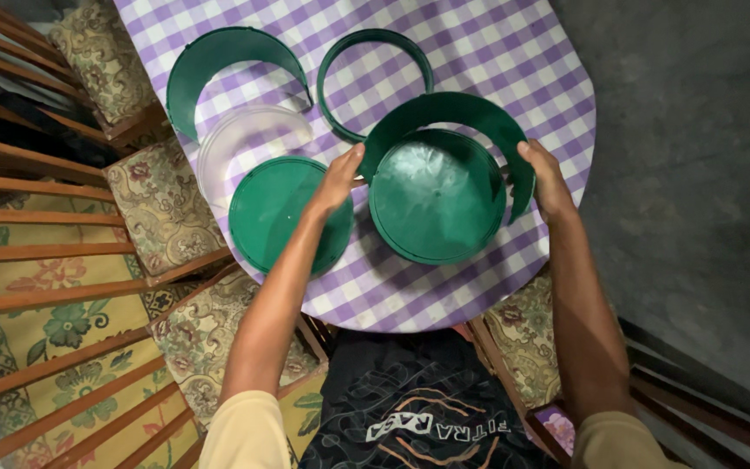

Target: The person assembles a green plastic bucket by hand. They fit a clear plastic insert into the bucket body, then attach the green lid and a green rim to complete the assembly.

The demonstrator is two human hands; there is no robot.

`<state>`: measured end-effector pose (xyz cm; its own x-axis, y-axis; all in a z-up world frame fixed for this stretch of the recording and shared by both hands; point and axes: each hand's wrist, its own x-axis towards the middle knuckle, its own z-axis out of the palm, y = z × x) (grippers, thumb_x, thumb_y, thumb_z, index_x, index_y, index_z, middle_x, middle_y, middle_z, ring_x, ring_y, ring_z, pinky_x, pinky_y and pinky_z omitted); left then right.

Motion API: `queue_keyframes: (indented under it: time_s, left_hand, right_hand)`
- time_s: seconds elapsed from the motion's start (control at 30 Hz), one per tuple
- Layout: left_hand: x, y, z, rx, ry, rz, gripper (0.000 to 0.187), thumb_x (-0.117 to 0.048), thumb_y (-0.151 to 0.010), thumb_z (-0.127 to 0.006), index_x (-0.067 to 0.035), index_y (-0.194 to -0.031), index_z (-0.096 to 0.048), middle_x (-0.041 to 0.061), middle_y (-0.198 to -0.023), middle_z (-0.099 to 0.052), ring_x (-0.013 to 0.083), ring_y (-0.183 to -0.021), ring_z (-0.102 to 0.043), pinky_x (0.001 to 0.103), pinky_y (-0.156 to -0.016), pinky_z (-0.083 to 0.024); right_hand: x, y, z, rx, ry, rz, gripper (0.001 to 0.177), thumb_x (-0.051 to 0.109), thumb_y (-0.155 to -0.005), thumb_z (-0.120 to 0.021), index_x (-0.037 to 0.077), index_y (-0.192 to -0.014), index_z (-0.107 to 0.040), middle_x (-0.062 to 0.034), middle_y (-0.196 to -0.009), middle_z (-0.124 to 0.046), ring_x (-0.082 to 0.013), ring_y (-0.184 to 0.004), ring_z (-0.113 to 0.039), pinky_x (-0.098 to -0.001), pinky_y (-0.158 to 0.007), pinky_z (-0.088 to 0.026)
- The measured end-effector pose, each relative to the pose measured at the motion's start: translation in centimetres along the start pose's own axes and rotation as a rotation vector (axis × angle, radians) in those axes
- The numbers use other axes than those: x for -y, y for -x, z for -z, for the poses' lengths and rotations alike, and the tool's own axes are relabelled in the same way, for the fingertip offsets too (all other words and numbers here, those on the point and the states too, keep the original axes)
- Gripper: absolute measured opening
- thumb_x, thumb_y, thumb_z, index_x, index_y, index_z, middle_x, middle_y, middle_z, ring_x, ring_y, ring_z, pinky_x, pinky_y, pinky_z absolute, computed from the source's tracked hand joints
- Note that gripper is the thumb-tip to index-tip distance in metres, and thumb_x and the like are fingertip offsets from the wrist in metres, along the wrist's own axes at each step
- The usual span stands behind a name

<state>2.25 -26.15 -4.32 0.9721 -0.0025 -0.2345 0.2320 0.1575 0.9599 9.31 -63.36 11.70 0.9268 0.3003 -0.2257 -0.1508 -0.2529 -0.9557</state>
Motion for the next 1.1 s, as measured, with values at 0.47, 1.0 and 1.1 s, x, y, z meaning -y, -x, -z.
queue_keyframes:
  time_s: [0.47,1.0,1.1]
  left_hand:
    - [0.5,0.5,-0.1,0.030,0.005,0.042,0.074,-0.054,-0.101,-0.050,-0.005,-0.156,-0.040,0.013,-0.158,-0.046,0.0318,-0.139,-0.050,0.051,-0.101,-0.055]
    - [-2.0,2.1,-2.7,-0.033,0.004,0.121,0.056,-0.058,-0.100,-0.054,-0.008,-0.126,-0.059,0.005,-0.124,-0.057,0.0171,-0.110,-0.057,0.041,-0.093,-0.053]
    - [-3.5,2.4,-2.7,-0.133,-0.314,0.056,0.061,-0.063,-0.101,-0.052,-0.004,-0.098,-0.064,0.011,-0.093,-0.061,0.0178,-0.085,-0.057,0.039,-0.079,-0.050]
  right_hand:
    - [-2.8,0.2,1.3,-0.036,0.213,-0.147,0.065,0.059,-0.087,-0.057,0.005,-0.121,-0.067,-0.0127,-0.100,-0.069,-0.0267,-0.099,-0.065,-0.0368,-0.082,-0.048]
    - [-1.1,5.0,-9.5,-0.335,0.443,0.336,0.019,0.013,-0.097,-0.074,0.006,-0.114,-0.078,-0.0107,-0.107,-0.078,-0.0183,-0.090,-0.076,-0.0309,-0.078,-0.059]
    - [-2.0,3.4,-14.3,-0.115,0.389,0.392,0.027,0.007,-0.093,-0.074,0.005,-0.120,-0.075,-0.0132,-0.116,-0.077,-0.0198,-0.093,-0.075,-0.0320,-0.076,-0.060]
